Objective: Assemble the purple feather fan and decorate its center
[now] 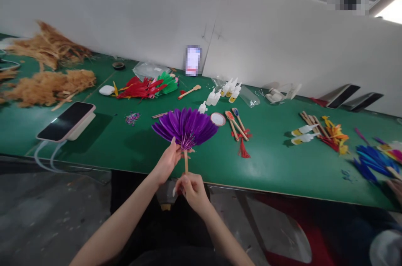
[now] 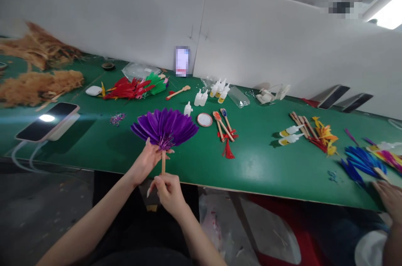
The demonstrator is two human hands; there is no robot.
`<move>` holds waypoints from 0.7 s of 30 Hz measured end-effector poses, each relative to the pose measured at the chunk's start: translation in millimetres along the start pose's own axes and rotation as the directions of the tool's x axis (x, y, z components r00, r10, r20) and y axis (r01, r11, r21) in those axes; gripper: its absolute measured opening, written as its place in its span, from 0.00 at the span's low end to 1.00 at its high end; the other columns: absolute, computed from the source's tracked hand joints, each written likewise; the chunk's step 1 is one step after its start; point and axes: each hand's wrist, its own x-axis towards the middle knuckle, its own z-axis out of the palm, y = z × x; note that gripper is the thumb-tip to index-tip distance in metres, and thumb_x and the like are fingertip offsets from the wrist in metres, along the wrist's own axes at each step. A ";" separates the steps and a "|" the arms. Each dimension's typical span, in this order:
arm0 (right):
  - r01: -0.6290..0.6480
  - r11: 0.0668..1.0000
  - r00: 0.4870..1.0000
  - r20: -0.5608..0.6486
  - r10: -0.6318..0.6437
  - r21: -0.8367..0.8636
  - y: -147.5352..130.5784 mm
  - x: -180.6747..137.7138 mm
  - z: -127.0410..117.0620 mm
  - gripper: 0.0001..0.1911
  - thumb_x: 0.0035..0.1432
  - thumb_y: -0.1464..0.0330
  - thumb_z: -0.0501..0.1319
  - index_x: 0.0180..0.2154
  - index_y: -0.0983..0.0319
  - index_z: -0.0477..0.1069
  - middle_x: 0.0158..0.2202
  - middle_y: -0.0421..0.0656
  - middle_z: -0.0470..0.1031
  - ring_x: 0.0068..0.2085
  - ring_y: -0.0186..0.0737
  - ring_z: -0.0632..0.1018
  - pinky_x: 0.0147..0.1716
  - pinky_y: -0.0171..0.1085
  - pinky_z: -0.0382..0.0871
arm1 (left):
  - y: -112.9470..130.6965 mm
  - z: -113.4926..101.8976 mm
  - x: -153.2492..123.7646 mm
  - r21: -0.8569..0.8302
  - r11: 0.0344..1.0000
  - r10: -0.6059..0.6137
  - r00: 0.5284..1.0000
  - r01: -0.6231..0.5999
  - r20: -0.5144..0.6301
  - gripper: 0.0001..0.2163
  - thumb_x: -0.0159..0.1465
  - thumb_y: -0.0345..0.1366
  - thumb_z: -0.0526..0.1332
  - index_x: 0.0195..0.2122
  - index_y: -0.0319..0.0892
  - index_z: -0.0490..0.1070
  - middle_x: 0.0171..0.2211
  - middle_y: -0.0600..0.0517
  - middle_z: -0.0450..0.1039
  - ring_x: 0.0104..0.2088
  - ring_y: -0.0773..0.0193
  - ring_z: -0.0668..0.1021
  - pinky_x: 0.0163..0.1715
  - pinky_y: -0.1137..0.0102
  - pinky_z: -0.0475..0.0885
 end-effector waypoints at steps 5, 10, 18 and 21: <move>0.038 0.999 0.999 -0.001 -0.038 0.004 4.3 -2.9 5.7 0.31 0.65 0.53 0.47 0.21 0.61 0.76 0.14 0.38 0.58 0.20 0.32 0.63 0.23 0.33 0.56 | 19.5 -18.1 11.9 -0.005 0.997 0.080 0.996 -0.080 0.030 0.26 0.57 0.58 0.58 0.47 0.42 0.73 0.47 0.47 0.76 0.51 0.56 0.74 0.49 0.66 0.70; 0.104 0.995 0.995 -0.011 -0.104 0.008 7.5 -5.2 7.1 0.31 0.66 0.55 0.47 0.20 0.63 0.76 0.14 0.38 0.59 0.19 0.30 0.62 0.21 0.32 0.55 | 31.8 -26.6 19.7 -0.045 0.992 0.119 0.993 -0.119 0.009 0.23 0.64 0.48 0.57 0.59 0.48 0.64 0.60 0.51 0.65 0.62 0.57 0.63 0.60 0.62 0.61; 0.088 0.996 0.992 -0.094 -0.085 0.028 9.6 -9.0 12.5 0.30 0.67 0.58 0.48 0.21 0.62 0.77 0.12 0.37 0.57 0.18 0.28 0.62 0.21 0.30 0.55 | 23.1 -27.2 22.1 0.075 0.994 0.089 0.985 -0.078 -0.150 0.25 0.64 0.49 0.56 0.62 0.51 0.60 0.63 0.53 0.59 0.65 0.56 0.59 0.62 0.59 0.58; 0.057 0.997 0.993 -0.108 -0.051 0.050 9.3 -9.9 14.5 0.30 0.66 0.57 0.48 0.21 0.63 0.77 0.12 0.37 0.57 0.17 0.27 0.61 0.20 0.30 0.54 | 20.8 -26.9 21.8 0.103 0.990 0.108 0.978 -0.091 -0.176 0.27 0.63 0.50 0.57 0.62 0.52 0.58 0.63 0.53 0.59 0.64 0.55 0.61 0.62 0.60 0.59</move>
